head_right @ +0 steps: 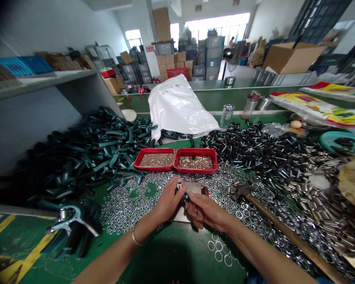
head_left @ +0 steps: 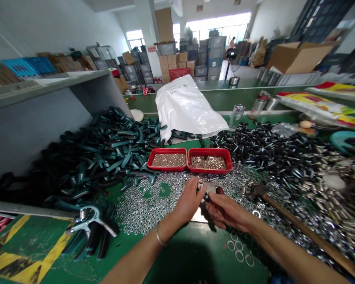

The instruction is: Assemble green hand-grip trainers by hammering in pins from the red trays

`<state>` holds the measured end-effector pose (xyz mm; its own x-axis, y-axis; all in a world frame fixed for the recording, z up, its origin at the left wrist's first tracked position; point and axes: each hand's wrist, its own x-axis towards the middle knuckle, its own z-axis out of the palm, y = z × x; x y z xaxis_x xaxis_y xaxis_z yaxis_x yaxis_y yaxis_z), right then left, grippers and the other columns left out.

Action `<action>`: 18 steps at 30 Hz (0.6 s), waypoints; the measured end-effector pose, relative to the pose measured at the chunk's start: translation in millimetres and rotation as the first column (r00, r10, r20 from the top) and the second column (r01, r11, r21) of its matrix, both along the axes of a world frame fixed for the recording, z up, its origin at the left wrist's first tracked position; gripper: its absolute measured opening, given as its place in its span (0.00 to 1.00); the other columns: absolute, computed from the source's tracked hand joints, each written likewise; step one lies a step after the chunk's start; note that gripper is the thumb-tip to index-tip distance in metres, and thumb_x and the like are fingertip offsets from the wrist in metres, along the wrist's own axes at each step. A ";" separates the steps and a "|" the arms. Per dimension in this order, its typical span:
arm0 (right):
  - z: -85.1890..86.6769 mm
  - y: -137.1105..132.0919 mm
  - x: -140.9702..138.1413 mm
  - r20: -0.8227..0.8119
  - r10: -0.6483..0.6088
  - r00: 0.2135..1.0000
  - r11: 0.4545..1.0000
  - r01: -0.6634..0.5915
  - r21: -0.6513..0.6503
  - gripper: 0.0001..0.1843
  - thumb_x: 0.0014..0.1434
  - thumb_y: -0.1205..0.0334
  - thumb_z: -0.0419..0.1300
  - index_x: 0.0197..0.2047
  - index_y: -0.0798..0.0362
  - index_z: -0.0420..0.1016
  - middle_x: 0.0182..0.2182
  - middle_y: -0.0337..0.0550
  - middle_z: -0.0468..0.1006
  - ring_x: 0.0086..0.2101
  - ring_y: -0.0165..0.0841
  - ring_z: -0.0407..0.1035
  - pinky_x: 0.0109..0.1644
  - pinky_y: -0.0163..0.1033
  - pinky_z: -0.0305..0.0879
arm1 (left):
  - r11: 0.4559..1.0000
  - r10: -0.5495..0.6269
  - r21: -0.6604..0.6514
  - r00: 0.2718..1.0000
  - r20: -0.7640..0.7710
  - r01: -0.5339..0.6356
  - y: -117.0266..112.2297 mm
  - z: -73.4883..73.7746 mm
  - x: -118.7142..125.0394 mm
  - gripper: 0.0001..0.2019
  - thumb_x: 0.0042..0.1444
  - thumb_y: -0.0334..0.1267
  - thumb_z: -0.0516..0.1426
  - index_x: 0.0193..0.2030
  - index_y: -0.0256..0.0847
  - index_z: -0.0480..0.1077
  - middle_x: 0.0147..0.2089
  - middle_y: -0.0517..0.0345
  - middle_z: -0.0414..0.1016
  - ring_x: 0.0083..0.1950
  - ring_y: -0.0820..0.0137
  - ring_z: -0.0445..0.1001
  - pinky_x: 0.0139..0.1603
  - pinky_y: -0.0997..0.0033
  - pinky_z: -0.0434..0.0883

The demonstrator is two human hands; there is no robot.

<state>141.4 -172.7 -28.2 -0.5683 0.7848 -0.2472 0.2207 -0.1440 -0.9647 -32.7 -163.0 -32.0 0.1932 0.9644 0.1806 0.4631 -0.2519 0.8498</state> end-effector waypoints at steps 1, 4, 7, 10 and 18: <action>0.3 1.0 -0.8 -0.013 -0.011 1.000 1.000 0.011 -0.002 0.28 0.67 0.36 0.42 0.31 0.51 0.65 0.20 0.34 0.65 0.17 0.27 0.56 0.20 0.34 0.57 | 1.000 -0.015 0.000 1.000 -0.005 0.015 1.3 1.9 -0.9 0.13 0.67 0.47 0.47 0.43 0.41 0.65 0.47 0.50 0.69 0.51 0.64 0.66 0.57 0.61 0.62; 0.1 3.6 -2.5 -0.032 -0.108 0.994 0.991 0.110 0.071 0.23 0.63 0.38 0.54 0.32 0.50 0.66 0.22 0.34 0.68 0.19 0.26 0.59 0.21 0.32 0.56 | 0.998 0.033 -0.059 0.999 0.019 -0.032 6.7 5.7 -3.7 0.13 0.68 0.47 0.45 0.43 0.41 0.64 0.45 0.51 0.69 0.49 0.64 0.67 0.56 0.61 0.63; -6.6 3.3 -3.0 -0.020 -0.011 1.000 0.999 0.010 -0.030 0.29 0.67 0.37 0.41 0.32 0.51 0.68 0.17 0.32 0.62 0.15 0.27 0.53 0.20 0.33 0.53 | 0.997 -0.038 -0.068 0.996 -0.080 0.032 12.0 2.7 -5.9 0.12 0.67 0.46 0.46 0.43 0.42 0.64 0.46 0.51 0.70 0.51 0.63 0.68 0.57 0.60 0.64; -13.7 1.6 1.6 0.200 0.000 0.980 0.989 -0.029 0.143 0.26 0.68 0.41 0.43 0.34 0.52 0.70 0.21 0.37 0.71 0.21 0.31 0.63 0.28 0.37 0.61 | 0.967 -0.249 -0.132 0.906 -0.342 0.216 15.1 -3.5 -4.2 0.10 0.65 0.42 0.49 0.40 0.40 0.67 0.45 0.49 0.70 0.49 0.60 0.68 0.56 0.58 0.64; 1.1 -27.5 77.0 0.309 -0.189 0.932 0.944 0.085 0.318 0.19 0.68 0.47 0.48 0.42 0.48 0.74 0.31 0.43 0.78 0.31 0.37 0.71 0.35 0.40 0.66 | 0.957 -0.179 0.080 0.786 -0.591 0.278 75.0 28.6 17.3 0.10 0.64 0.38 0.51 0.44 0.40 0.72 0.46 0.48 0.71 0.51 0.59 0.69 0.53 0.59 0.66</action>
<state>218.3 -200.2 -27.1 -0.3756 0.9150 -0.1473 0.5330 0.0833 -0.8420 -15.4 -88.0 -3.4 0.5195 0.8477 0.1075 0.7631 -0.5168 0.3881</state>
